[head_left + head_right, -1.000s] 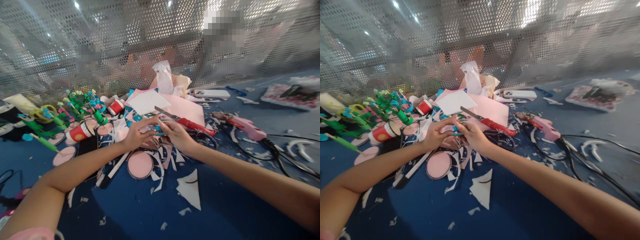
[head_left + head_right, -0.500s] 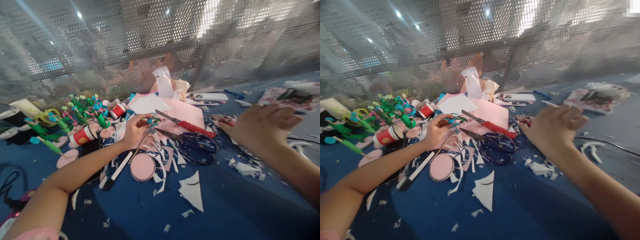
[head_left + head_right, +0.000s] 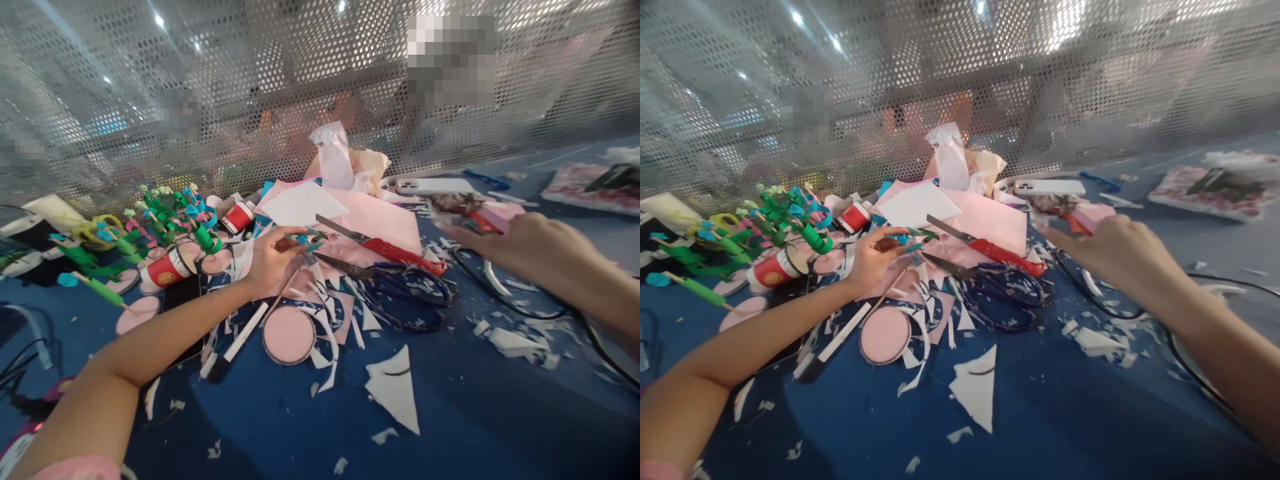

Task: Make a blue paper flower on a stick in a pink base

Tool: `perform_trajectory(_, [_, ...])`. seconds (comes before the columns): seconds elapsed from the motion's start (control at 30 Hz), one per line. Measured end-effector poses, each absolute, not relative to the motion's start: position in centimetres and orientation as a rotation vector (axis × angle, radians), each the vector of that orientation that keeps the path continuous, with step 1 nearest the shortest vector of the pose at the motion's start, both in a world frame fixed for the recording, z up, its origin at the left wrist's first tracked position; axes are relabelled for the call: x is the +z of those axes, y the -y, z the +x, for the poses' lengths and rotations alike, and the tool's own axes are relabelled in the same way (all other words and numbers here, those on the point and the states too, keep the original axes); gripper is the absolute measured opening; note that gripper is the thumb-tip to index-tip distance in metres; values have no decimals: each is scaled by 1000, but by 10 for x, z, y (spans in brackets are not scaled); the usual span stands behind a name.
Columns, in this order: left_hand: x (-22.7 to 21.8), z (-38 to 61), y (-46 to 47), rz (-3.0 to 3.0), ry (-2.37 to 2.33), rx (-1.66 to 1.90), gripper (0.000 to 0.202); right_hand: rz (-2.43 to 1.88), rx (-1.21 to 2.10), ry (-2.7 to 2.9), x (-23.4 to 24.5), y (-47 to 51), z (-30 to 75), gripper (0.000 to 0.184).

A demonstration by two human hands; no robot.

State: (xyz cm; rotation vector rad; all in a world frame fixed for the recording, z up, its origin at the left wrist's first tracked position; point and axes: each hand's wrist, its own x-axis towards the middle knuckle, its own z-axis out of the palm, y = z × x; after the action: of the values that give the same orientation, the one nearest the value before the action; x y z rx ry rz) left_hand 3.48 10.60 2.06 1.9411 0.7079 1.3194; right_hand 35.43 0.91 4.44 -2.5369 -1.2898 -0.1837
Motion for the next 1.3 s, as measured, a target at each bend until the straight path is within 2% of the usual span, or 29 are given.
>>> perform_trajectory(0.07, [21,35,-104,1956,-711,1282,26,-2440,-68,1247,54,-2,325,37])
perform_trajectory(0.13, [21,36,-102,1971,-707,1248,31,-2288,-77,1208,57,3,300,34])
perform_trajectory(0.23, [22,37,-97,1984,-692,1208,37,-2105,-57,1211,53,10,277,46])
perform_trajectory(0.4, [24,38,-91,2050,-665,1185,38,-2046,57,1243,48,17,262,58])
perform_trajectory(0.67, [21,35,-91,2135,-703,1139,40,-1985,355,1262,39,19,257,62])
perform_trajectory(0.77, [21,36,-90,2136,-702,1131,40,-1900,217,1293,36,21,257,61])
perform_trajectory(0.9, [23,37,-88,2093,-687,1126,43,-1716,23,1377,34,24,256,47])
perform_trajectory(1.03, [23,37,-86,2070,-667,1115,42,-1549,-363,1472,31,26,254,33])
perform_trajectory(1.17, [23,38,-85,2088,-669,1103,41,-1408,-683,1548,26,25,255,27])
perform_trajectory(1.3, [24,38,-84,2096,-678,1101,44,-1366,-795,1620,25,26,255,25])
